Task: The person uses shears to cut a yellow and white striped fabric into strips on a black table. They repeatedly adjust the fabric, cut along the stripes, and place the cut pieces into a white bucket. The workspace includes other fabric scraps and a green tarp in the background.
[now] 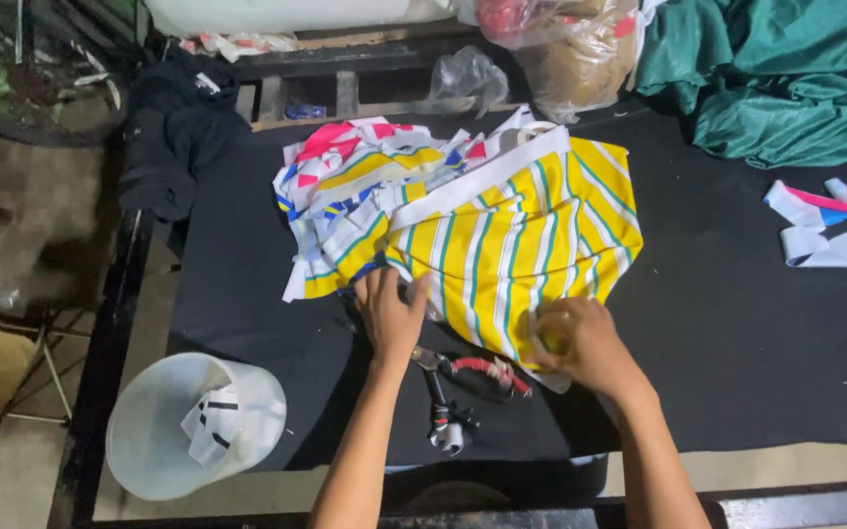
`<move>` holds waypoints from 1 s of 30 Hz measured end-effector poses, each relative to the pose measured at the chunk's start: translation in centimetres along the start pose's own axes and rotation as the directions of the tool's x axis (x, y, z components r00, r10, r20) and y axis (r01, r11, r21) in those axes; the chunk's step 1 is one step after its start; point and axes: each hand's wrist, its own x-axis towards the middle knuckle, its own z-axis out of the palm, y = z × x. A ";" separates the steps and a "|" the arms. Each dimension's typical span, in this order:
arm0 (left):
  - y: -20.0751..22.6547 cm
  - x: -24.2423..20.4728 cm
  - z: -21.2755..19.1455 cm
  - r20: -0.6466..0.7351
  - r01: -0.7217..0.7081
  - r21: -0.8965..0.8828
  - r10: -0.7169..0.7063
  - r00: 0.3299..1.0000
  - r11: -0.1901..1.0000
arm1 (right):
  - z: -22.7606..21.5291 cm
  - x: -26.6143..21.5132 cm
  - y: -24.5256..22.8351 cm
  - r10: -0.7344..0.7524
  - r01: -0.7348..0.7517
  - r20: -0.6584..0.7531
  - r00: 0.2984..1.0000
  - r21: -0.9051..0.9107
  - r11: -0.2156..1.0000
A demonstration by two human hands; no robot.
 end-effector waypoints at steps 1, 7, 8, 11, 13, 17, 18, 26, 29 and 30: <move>0.0 0.2 -0.2 0.006 0.001 0.003 -0.001 1.000 1.000 | 1.2 0.1 0.5 0.003 -0.003 0.005 1.000 0.004 1.000; 0.3 0.4 -1.0 -0.264 -0.105 -0.493 -0.034 0.964 0.864 | 6.5 0.6 4.6 -0.089 0.102 -0.210 0.974 0.052 0.993; -0.1 0.4 -0.9 -0.271 -0.079 -0.538 -0.084 0.959 0.839 | 5.6 0.1 3.7 0.019 0.042 -0.267 0.963 0.221 0.974; -2.4 0.4 -0.2 -0.213 0.059 -0.656 -0.260 0.942 0.753 | 3.8 -0.2 2.4 0.068 0.075 -0.328 0.942 0.405 0.911; -1.7 0.6 -1.0 -0.131 0.173 -0.716 -0.374 0.918 0.676 | 2.8 -0.3 0.8 0.014 0.145 -0.349 0.937 0.425 0.893; -0.3 1.2 -2.0 0.138 0.336 -0.922 -0.647 0.750 0.193 | 4.0 0.7 0.2 -0.136 0.078 -0.435 0.890 -0.148 0.986; -1.2 1.0 -1.3 0.160 0.332 -0.934 -0.681 0.714 0.129 | 5.4 1.1 1.3 -0.223 0.047 -0.515 0.827 -0.333 0.942; -0.3 2.3 -5.0 0.122 0.189 -0.982 -0.686 0.718 0.024 | 2.0 -0.5 3.3 0.427 -0.347 -0.515 0.743 0.249 0.904; -2.9 2.4 -3.5 0.156 0.172 -0.985 -0.435 0.887 -0.001 | 3.3 0.4 4.4 0.524 -0.182 -0.405 0.749 0.635 0.750; -3.4 2.4 -3.2 0.144 0.154 -0.988 -0.257 0.955 0.016 | 3.8 0.8 4.8 0.560 -0.102 -0.334 0.758 0.788 0.608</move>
